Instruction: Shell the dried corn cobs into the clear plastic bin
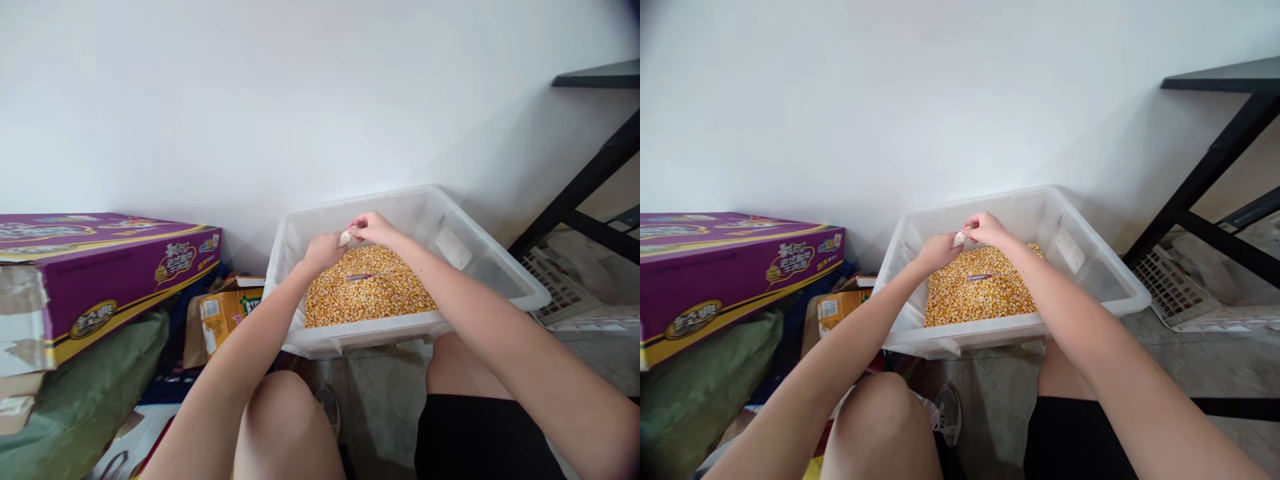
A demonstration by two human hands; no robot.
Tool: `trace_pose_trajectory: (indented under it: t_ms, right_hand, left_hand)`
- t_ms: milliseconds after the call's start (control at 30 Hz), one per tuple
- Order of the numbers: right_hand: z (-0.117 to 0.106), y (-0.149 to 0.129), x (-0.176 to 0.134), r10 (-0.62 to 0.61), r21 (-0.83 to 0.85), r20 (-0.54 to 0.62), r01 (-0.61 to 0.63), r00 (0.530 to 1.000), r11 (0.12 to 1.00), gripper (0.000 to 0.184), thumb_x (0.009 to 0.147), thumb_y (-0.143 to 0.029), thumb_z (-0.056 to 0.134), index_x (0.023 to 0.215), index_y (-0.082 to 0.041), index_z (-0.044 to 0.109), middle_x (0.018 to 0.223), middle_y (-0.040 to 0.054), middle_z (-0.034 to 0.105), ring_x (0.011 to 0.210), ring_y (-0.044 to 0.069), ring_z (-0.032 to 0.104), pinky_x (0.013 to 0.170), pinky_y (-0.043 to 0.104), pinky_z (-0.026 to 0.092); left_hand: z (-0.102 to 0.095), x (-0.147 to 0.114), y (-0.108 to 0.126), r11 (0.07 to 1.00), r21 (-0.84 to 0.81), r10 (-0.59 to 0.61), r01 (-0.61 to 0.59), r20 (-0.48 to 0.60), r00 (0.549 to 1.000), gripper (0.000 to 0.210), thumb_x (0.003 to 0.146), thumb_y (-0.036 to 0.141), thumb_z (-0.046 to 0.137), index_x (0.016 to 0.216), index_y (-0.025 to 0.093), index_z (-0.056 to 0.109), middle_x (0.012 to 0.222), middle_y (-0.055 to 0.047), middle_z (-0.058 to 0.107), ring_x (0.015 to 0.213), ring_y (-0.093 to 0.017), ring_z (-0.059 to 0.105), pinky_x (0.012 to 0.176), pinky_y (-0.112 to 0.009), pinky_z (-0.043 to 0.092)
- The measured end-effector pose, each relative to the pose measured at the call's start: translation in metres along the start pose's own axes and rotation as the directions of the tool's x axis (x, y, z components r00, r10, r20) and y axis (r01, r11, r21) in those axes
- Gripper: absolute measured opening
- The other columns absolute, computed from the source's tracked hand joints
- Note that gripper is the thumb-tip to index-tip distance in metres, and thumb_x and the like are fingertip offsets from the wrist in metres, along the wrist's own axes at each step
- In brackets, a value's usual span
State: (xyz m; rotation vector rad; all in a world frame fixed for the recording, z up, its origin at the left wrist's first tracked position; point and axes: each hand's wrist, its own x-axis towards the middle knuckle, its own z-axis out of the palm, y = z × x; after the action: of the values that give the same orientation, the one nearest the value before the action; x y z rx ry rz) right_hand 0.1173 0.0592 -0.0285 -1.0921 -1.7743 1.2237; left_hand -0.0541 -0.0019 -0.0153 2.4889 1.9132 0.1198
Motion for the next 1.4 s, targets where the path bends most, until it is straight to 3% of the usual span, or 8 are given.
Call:
trace_pose_trajectory:
  t_ms: [200,400,500,567,800,1033,1133,1400]
  right_hand:
    - [0.001,-0.008,-0.008,0.127,0.154,0.031,-0.131,0.991,0.979,0.017,0.066,-0.018,0.082,0.074,-0.012,0.067,0.06,0.0023,0.064,0.047,0.009,0.055,0.047,0.021,0.05]
    - [-0.008,-0.023,-0.013,0.255,0.43,0.124,-0.283,0.959,0.857,0.024,0.092,-0.028,0.057,0.077,-0.01,0.066,0.07,0.0085,0.068,0.054,0.012,0.062,0.06,0.026,0.058]
    - [-0.01,-0.021,-0.014,0.209,0.397,0.186,-0.268,0.96,0.878,0.005,0.082,-0.008,0.064,0.081,-0.011,0.068,0.078,0.0082,0.07,0.059,0.011,0.064,0.065,0.026,0.058]
    - [-0.007,-0.017,-0.013,0.166,0.314,0.143,-0.204,0.976,0.927,0.011,0.076,-0.002,0.067,0.08,-0.012,0.068,0.076,0.0061,0.07,0.057,0.011,0.063,0.063,0.025,0.057]
    - [0.009,-0.004,-0.006,0.059,-0.076,-0.028,-0.061,0.998,0.995,0.018,0.076,-0.029,0.074,0.067,-0.016,0.067,0.052,0.0022,0.062,0.046,0.013,0.058,0.048,0.024,0.05]
    - [0.003,-0.011,-0.009,0.244,0.314,0.083,-0.258,0.966,0.914,0.012,0.084,-0.02,0.067,0.075,-0.012,0.068,0.071,0.0074,0.069,0.054,0.012,0.062,0.058,0.025,0.058]
    - [0.001,-0.009,-0.009,0.204,0.289,0.108,-0.227,0.973,0.93,0.006,0.075,-0.006,0.071,0.076,-0.012,0.07,0.073,0.006,0.07,0.055,0.012,0.063,0.057,0.023,0.057]
    - [0.013,0.0,-0.003,0.255,0.124,-0.067,-0.246,0.965,0.961,0.014,0.078,-0.023,0.071,0.068,-0.014,0.069,0.06,0.0049,0.066,0.044,0.012,0.057,0.044,0.025,0.053]
  left_hand:
    - [-0.003,-0.003,0.007,0.996,0.083,0.019,-0.019,0.002,1.0,0.034,0.086,0.033,0.042,0.11,0.018,0.061,0.097,-0.013,0.069,0.086,-0.027,0.066,0.074,-0.034,0.048]
    - [-0.003,-0.001,0.006,0.999,0.027,-0.02,0.02,0.003,1.0,0.032,0.086,0.032,0.042,0.108,0.018,0.062,0.098,-0.012,0.069,0.087,-0.025,0.066,0.075,-0.032,0.048]
    - [-0.003,0.0,0.003,1.0,0.01,-0.01,0.01,0.016,1.0,0.033,0.086,0.033,0.043,0.109,0.019,0.062,0.098,-0.012,0.069,0.087,-0.025,0.066,0.075,-0.032,0.048]
    - [-0.003,-0.001,0.002,1.0,0.0,-0.01,0.01,0.035,0.999,0.033,0.086,0.032,0.043,0.108,0.019,0.063,0.098,-0.012,0.069,0.086,-0.024,0.066,0.075,-0.032,0.048]
    - [-0.004,-0.004,0.009,0.999,0.042,-0.027,0.024,0.07,0.997,0.032,0.085,0.032,0.045,0.107,0.018,0.063,0.1,-0.012,0.069,0.089,-0.026,0.066,0.076,-0.033,0.049]
    - [-0.001,-0.001,0.006,0.999,0.012,-0.051,0.051,0.08,0.995,0.031,0.085,0.031,0.045,0.107,0.019,0.064,0.1,-0.012,0.069,0.09,-0.027,0.066,0.077,-0.035,0.05]
    - [0.0,-0.001,0.004,0.999,-0.015,-0.038,0.039,0.09,0.995,0.03,0.085,0.03,0.044,0.105,0.02,0.064,0.099,-0.011,0.069,0.088,-0.025,0.066,0.076,-0.033,0.049]
    - [-0.002,-0.006,0.014,0.992,0.115,-0.06,0.054,0.048,0.997,0.032,0.086,0.032,0.046,0.11,0.017,0.061,0.1,-0.014,0.069,0.09,-0.027,0.066,0.078,-0.035,0.049]
